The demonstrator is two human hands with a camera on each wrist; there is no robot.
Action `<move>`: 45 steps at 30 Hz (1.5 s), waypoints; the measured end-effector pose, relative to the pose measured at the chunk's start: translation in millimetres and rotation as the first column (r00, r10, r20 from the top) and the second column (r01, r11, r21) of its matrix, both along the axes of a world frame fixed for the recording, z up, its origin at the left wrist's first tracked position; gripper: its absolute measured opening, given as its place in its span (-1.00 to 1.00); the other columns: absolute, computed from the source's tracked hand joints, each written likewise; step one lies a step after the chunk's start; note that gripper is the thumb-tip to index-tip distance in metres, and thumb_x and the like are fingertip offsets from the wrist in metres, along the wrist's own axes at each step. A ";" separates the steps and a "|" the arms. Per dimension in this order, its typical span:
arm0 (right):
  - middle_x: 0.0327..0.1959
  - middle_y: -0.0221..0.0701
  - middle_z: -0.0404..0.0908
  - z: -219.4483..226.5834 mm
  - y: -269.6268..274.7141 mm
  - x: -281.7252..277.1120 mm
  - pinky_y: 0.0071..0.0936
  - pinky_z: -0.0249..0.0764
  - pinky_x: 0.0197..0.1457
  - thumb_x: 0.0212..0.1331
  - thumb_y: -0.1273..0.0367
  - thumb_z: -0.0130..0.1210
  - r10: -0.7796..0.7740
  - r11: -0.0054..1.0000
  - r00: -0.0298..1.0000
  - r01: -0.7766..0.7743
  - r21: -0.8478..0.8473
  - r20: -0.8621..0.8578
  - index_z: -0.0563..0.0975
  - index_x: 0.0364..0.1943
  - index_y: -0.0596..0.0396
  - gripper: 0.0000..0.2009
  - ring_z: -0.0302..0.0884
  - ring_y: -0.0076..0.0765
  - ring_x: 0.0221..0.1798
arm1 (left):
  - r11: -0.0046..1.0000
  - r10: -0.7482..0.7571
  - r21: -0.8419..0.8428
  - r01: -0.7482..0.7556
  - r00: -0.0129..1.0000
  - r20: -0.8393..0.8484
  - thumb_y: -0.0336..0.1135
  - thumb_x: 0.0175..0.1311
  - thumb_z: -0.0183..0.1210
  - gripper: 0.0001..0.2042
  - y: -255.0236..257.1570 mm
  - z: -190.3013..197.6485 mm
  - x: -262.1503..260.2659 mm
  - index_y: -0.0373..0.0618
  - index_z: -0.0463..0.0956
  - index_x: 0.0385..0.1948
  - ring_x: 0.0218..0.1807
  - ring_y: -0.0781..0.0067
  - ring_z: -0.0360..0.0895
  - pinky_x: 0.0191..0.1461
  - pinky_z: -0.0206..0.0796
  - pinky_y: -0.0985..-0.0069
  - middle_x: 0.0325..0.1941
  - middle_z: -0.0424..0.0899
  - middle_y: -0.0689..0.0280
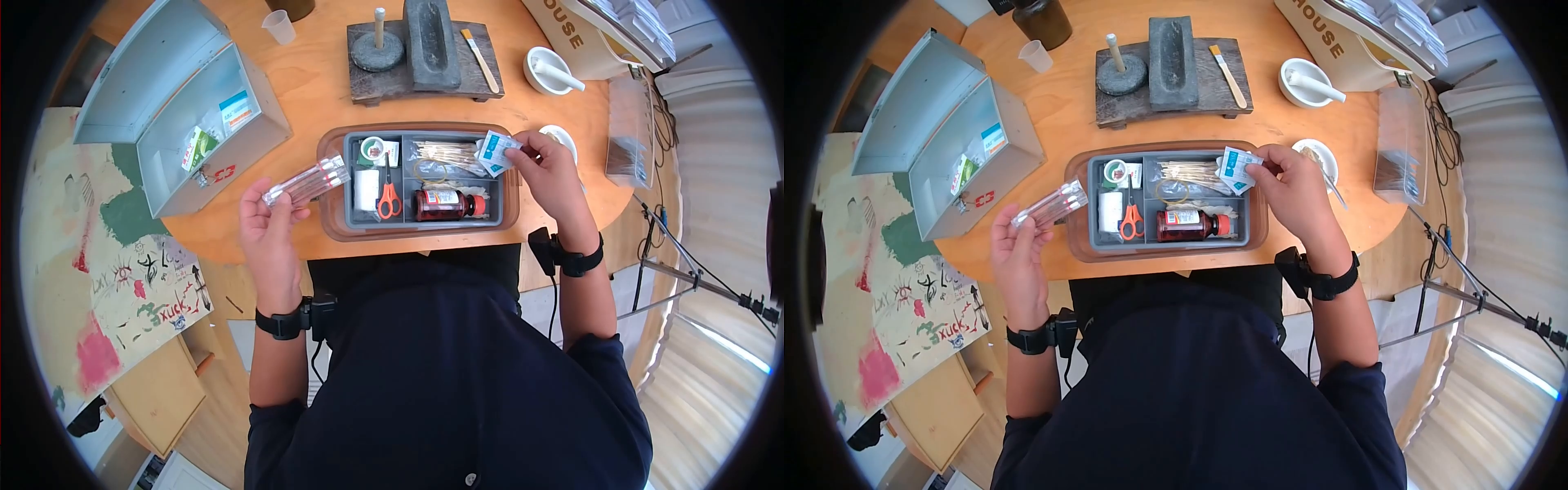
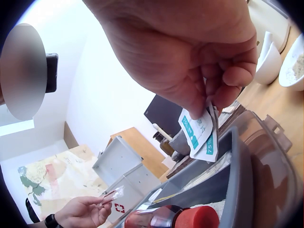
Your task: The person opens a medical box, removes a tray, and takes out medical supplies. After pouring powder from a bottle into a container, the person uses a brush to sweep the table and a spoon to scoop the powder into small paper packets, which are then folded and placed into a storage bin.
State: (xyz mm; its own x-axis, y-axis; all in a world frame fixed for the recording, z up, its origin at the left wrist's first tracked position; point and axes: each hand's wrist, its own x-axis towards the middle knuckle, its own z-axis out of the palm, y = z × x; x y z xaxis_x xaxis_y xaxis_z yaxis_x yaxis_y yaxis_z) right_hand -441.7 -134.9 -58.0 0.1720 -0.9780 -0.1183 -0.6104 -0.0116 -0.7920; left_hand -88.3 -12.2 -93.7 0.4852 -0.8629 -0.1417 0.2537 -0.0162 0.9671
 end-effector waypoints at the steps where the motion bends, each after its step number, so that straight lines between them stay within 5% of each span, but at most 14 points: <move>1: -0.46 -0.34 0.65 -0.4 0.7 -0.3 -0.51 0.45 -0.28 0.22 0.43 0.24 -0.001 1.000 1.000 0.001 -0.017 -0.003 0.63 -0.18 0.28 -0.82 0.52 -0.52 -0.40 | 1.000 -0.001 -0.001 0.001 1.000 0.000 -0.46 0.43 0.12 -0.68 -0.8 1.2 -2.1 -0.21 0.35 0.16 -0.09 0.48 0.64 -0.06 0.49 0.59 -0.07 0.65 0.21; 5: -0.41 -0.29 0.67 11.3 8.8 1.9 -0.44 0.48 -0.24 0.19 0.44 0.27 0.032 0.999 0.998 -0.034 -0.036 -0.053 0.64 -0.18 0.25 -0.82 0.57 -0.40 -0.36 | 1.000 -0.012 0.003 0.012 1.000 0.019 -0.45 0.43 0.12 -0.69 -3.6 4.6 -9.2 -0.22 0.35 0.16 -0.10 0.50 0.63 -0.07 0.49 0.59 -0.08 0.65 0.23; 10: -0.35 -0.26 0.65 23.4 18.5 10.7 -0.22 0.53 -0.17 0.04 0.49 0.28 0.328 0.846 0.894 -0.422 -0.326 -0.306 0.65 -0.31 0.14 -0.88 0.60 -0.06 -0.24 | 0.999 -0.029 0.015 0.028 0.998 0.063 -0.46 0.43 0.12 -0.69 -5.6 7.5 -16.6 -0.21 0.35 0.16 -0.11 0.54 0.62 -0.09 0.50 0.60 -0.08 0.65 0.24; 17: -0.42 -0.34 0.60 12.5 23.7 24.6 -0.23 0.55 -0.19 -0.01 0.48 0.28 0.385 0.788 0.816 -0.534 -0.306 -0.431 0.64 -0.39 0.08 -0.92 0.59 -0.11 -0.23 | 0.999 -0.036 0.004 0.035 0.999 0.018 -0.46 0.44 0.11 -0.68 -2.6 6.6 -18.7 -0.21 0.35 0.17 -0.10 0.56 0.61 -0.08 0.50 0.60 -0.06 0.63 0.25; 45: -0.32 -0.19 0.60 14.2 23.5 17.0 -0.15 0.51 -0.14 -0.05 0.45 0.33 0.334 0.865 0.862 -0.441 -0.238 -0.380 0.62 -0.28 0.13 -0.80 0.58 0.03 -0.19 | 1.000 -0.025 0.019 0.024 0.999 0.033 -0.47 0.42 0.13 -0.69 1.4 5.9 -27.4 -0.18 0.36 0.14 -0.10 0.54 0.59 -0.08 0.52 0.57 -0.06 0.60 0.26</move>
State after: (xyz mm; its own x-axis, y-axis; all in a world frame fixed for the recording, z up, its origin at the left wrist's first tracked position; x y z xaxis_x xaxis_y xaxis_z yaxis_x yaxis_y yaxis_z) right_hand -424.8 -111.4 -43.8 0.5498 -0.8330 0.0618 -0.7188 -0.5096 -0.4729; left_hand -115.7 -10.9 -87.7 0.4684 -0.8721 -0.1418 0.2204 -0.0401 0.9746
